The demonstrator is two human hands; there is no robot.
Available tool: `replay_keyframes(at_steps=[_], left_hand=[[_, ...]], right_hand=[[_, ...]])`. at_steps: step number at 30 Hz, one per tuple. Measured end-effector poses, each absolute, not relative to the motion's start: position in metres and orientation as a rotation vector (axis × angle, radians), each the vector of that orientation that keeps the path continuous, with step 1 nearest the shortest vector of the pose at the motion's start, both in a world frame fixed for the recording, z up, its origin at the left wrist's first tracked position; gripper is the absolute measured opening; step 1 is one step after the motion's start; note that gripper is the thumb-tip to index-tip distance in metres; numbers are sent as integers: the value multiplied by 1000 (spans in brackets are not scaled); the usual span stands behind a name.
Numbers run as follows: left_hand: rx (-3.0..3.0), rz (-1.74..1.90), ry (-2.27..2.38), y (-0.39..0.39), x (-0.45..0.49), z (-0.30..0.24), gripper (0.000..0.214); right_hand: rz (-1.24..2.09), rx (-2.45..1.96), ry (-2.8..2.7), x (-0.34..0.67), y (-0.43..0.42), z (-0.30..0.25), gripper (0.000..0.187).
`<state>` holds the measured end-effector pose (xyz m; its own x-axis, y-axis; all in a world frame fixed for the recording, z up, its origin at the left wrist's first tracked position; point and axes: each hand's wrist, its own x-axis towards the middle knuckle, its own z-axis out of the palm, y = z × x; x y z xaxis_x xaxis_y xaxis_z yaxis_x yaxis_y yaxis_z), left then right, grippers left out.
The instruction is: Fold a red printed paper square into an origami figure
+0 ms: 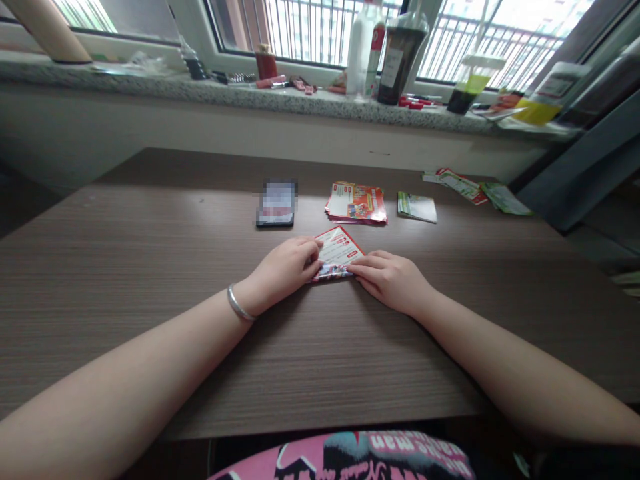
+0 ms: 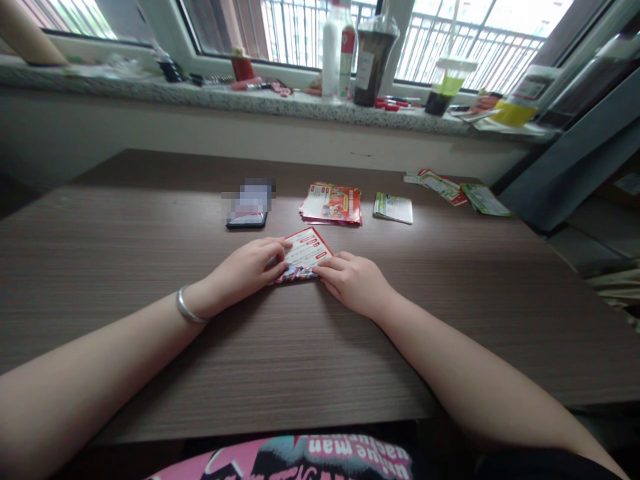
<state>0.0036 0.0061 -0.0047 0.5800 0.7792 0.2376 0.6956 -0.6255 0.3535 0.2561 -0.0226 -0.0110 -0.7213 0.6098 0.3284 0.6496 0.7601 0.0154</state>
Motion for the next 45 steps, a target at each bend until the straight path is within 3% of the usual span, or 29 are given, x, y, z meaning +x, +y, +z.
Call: replay_keyframes(at_steps=[23, 31, 38, 45], left_hand=[[2561, 536, 1281, 5, 6, -2, 14], [2599, 720, 1099, 5, 4, -6, 21], [2841, 416, 1008, -11, 7, -2, 38], [2970, 399, 1056, -16, 10, 2, 36]], right_hand=[[-319, -1058, -2682, 253, -21, -11, 30], [-317, -1082, -2699, 254, -21, -8, 31], [-338, -1130, -2703, 258, -19, -8, 31], [-348, -1133, -2688, 258, -19, -8, 30]])
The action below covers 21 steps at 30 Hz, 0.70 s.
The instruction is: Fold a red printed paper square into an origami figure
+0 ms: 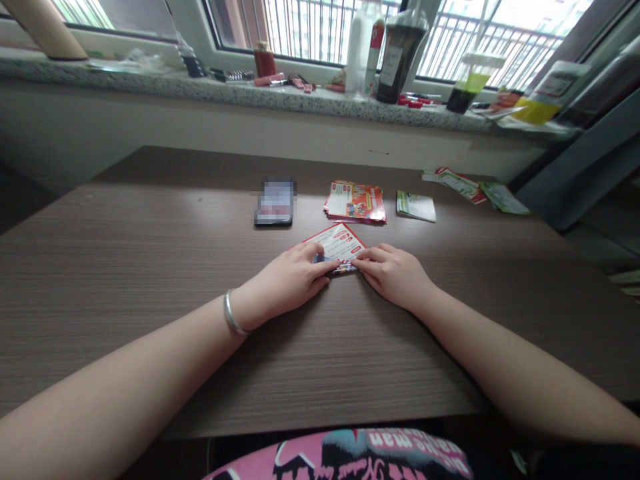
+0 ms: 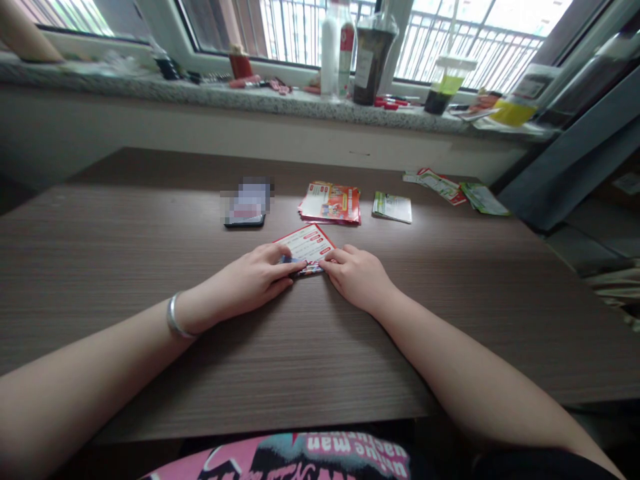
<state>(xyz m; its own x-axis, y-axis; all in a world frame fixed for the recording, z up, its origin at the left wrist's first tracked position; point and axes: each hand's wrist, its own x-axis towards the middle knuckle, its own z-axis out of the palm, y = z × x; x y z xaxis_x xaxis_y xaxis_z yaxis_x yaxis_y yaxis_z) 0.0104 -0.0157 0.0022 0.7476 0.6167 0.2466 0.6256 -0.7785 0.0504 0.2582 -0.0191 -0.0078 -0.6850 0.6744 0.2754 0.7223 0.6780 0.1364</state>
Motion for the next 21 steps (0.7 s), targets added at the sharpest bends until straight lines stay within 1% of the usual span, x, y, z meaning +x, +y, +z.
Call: replay_keyframes(at_steps=[4, 8, 21], left_hand=[[-2831, -251, -1047, -20, 15, 6, 35], [-2782, -186, -1048, -22, 16, 7, 33], [-2758, -142, -1060, -23, 16, 3, 36]], right_hand=[[-346, -1157, -2686, 258, -20, -8, 31], [-356, -1168, -2683, 258, -20, -7, 31], [-355, -1197, -2681, 258, -22, -6, 29]])
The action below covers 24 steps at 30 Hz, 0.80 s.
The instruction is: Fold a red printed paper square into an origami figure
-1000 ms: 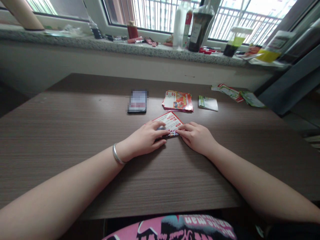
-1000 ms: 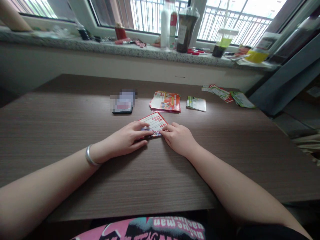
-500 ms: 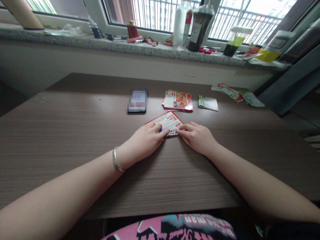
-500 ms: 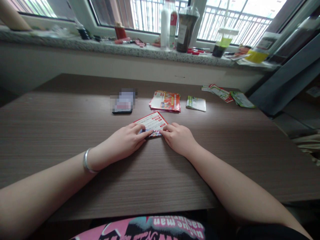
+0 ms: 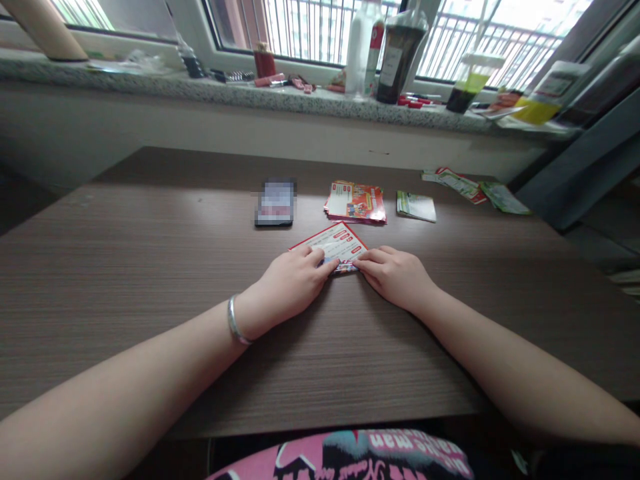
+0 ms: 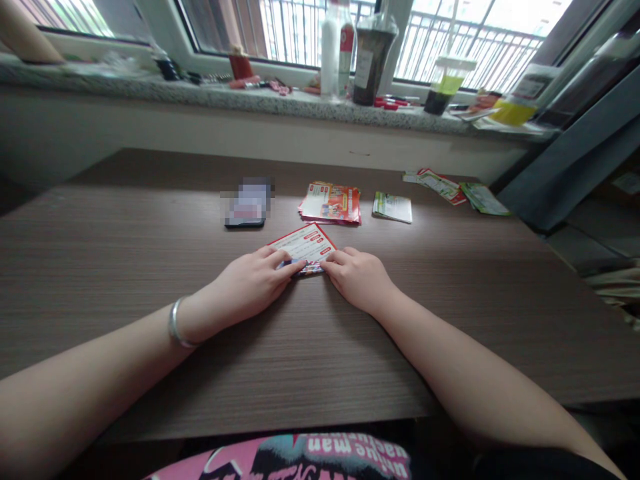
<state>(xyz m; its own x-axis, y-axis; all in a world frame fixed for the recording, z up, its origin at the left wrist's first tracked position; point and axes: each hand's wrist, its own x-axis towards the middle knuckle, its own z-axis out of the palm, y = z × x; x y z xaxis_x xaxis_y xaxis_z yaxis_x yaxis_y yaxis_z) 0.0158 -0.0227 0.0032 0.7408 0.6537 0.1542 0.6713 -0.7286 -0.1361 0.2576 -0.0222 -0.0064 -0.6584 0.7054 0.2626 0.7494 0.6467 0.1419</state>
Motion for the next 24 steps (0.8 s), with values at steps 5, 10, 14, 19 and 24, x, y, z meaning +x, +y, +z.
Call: replay_keyframes(at_steps=[5, 10, 14, 19, 24], left_hand=[[-2752, -153, -1064, -21, 16, 2, 35], [-2747, -166, -1031, -20, 16, 1, 34], [-2757, -114, -1029, -22, 18, 3, 34], [-2723, -113, -1077, -25, 19, 5, 35], [-2693, -75, -1133, -26, 19, 8, 33]], right_hand=[[-376, -1187, -2688, 258, -21, -6, 29], [-373, -1200, -2685, 257, -23, -6, 30], [-323, -1205, -2647, 258, -24, -7, 29], [-206, -1159, -2623, 263, -22, -10, 26], [-159, -1039, -2660, 261, -20, -11, 28]])
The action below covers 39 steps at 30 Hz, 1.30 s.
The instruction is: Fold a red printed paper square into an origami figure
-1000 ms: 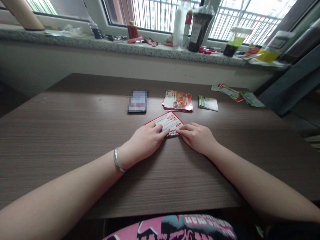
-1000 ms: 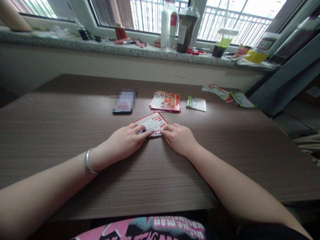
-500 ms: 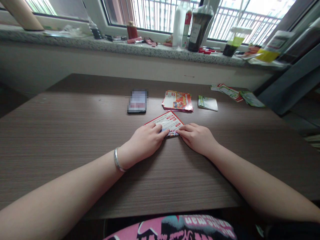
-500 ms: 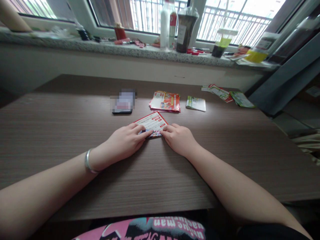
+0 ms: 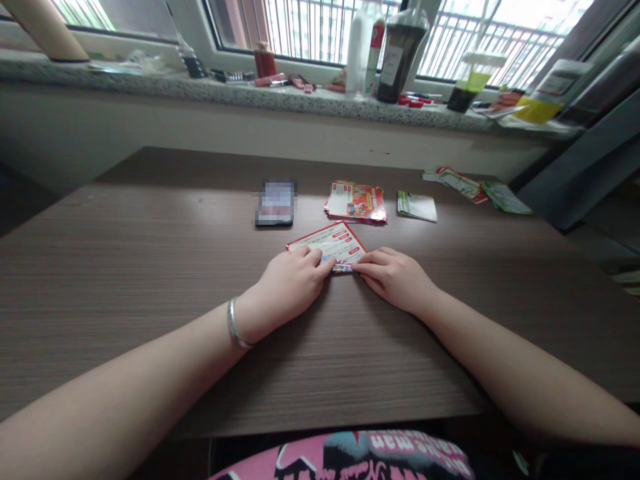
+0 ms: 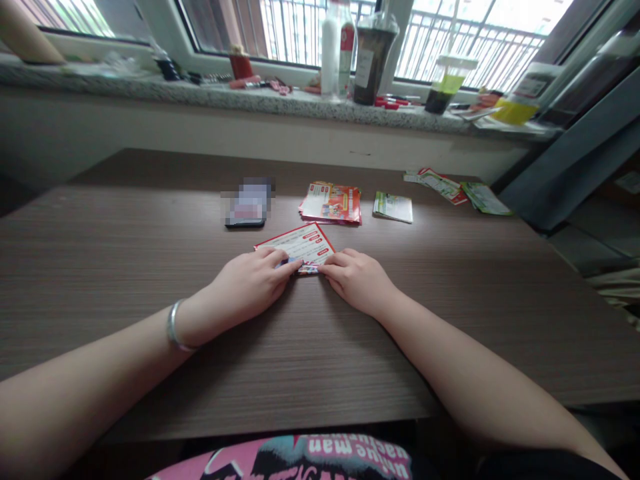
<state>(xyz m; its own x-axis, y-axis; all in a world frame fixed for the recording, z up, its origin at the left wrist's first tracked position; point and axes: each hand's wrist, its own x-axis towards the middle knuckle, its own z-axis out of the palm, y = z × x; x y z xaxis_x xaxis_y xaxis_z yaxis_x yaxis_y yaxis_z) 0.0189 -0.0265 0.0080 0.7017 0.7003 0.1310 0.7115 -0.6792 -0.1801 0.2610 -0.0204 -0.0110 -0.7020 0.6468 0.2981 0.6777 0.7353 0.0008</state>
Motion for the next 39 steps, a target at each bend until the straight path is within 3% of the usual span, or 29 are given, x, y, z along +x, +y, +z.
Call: replay_keyframes(at_steps=[39], left_hand=[[-2793, -72, -1030, -34, 18, 13, 43]], right_hand=[[-203, -1055, -2720, 259, -28, -3, 28]])
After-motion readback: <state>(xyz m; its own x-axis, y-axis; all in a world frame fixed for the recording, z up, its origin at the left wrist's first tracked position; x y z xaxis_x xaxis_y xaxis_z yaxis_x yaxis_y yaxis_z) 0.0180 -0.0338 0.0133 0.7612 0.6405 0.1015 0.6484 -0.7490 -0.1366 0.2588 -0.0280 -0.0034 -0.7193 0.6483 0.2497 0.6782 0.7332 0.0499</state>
